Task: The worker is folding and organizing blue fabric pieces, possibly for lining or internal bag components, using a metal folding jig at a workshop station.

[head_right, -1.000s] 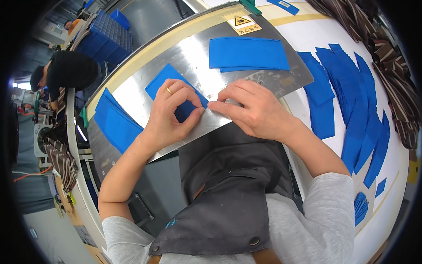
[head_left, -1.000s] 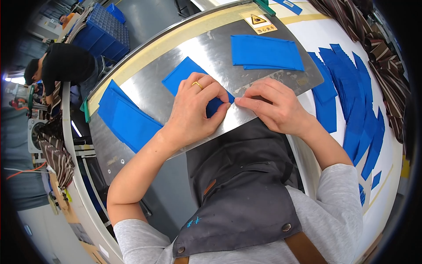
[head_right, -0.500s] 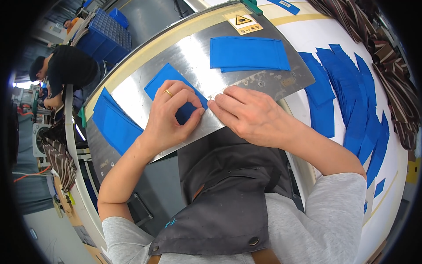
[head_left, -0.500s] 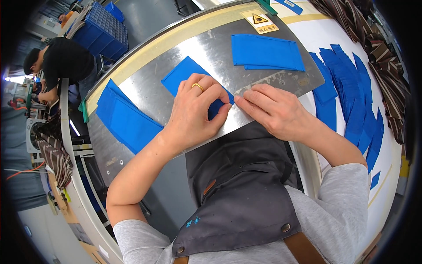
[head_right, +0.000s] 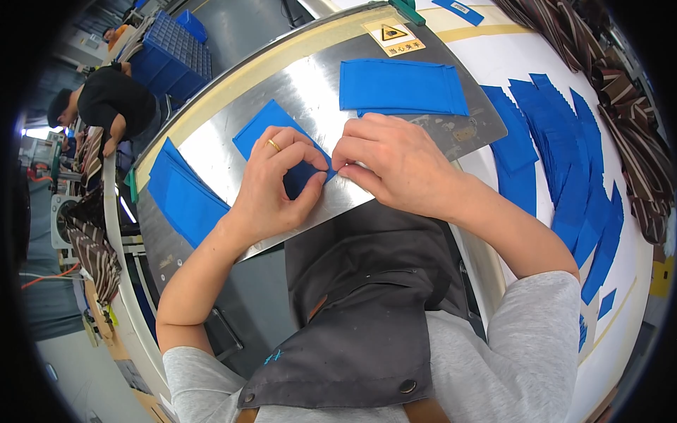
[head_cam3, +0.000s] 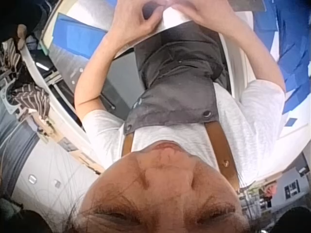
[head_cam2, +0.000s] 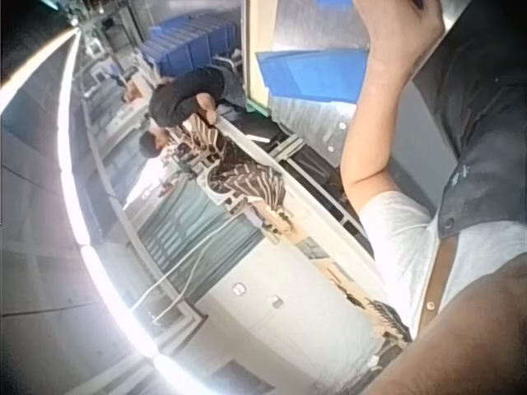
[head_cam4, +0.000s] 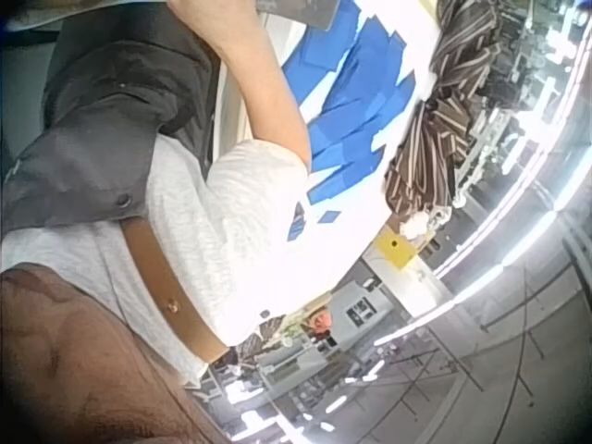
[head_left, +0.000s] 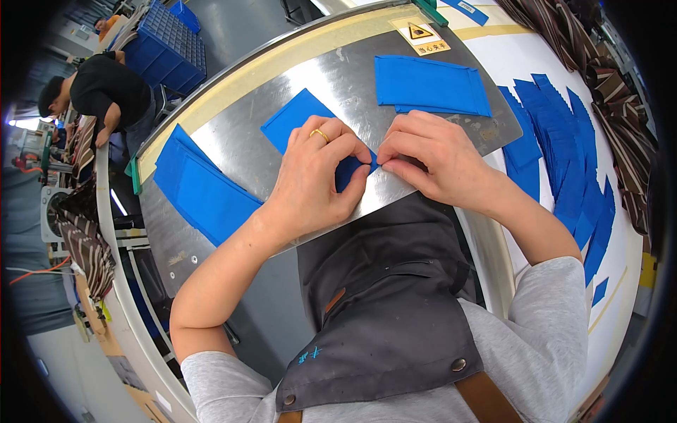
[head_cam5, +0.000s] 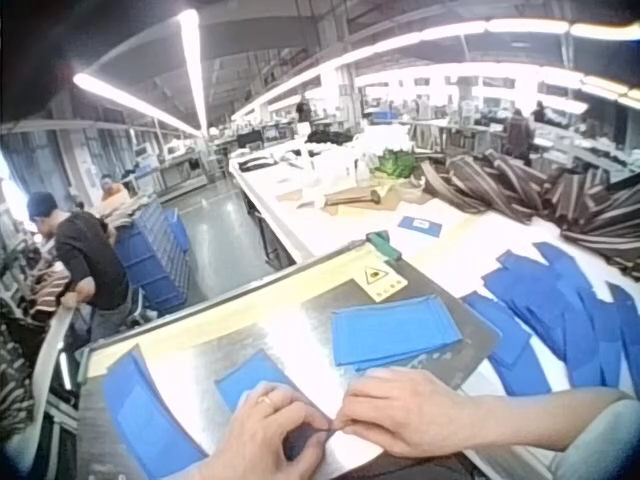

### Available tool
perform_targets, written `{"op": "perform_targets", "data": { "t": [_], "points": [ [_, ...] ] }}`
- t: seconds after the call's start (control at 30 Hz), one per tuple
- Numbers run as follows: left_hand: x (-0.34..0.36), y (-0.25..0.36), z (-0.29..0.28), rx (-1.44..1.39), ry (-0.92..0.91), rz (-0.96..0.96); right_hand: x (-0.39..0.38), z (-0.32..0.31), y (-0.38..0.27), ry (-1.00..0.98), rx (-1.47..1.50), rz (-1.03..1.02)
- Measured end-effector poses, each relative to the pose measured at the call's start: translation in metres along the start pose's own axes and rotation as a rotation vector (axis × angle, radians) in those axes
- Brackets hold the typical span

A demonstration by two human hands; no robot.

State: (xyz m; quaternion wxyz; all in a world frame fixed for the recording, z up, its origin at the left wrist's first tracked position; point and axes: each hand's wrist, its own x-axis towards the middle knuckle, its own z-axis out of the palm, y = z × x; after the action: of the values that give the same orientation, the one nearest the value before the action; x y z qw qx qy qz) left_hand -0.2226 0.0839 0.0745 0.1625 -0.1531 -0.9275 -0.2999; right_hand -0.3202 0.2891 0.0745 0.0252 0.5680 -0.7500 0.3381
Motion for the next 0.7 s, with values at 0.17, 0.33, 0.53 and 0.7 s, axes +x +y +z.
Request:
{"op": "perform_targets", "data": {
  "t": [0.17,0.33,0.53,0.7],
  "points": [
    [0.000,-0.002,0.003,-0.006,0.001,-0.007,0.007,-0.004,-0.004,-0.045,-0.026,0.012],
    [0.002,0.000,0.004,0.005,0.032,0.018,0.012,-0.007,-0.002,-0.072,0.010,0.012],
    [0.002,0.000,0.003,0.003,0.020,0.008,0.027,-0.015,-0.006,-0.212,-0.028,0.180],
    [0.000,-0.001,0.003,-0.018,0.018,0.002,0.040,-0.019,-0.004,-0.385,-0.003,0.279]
  ]
}}
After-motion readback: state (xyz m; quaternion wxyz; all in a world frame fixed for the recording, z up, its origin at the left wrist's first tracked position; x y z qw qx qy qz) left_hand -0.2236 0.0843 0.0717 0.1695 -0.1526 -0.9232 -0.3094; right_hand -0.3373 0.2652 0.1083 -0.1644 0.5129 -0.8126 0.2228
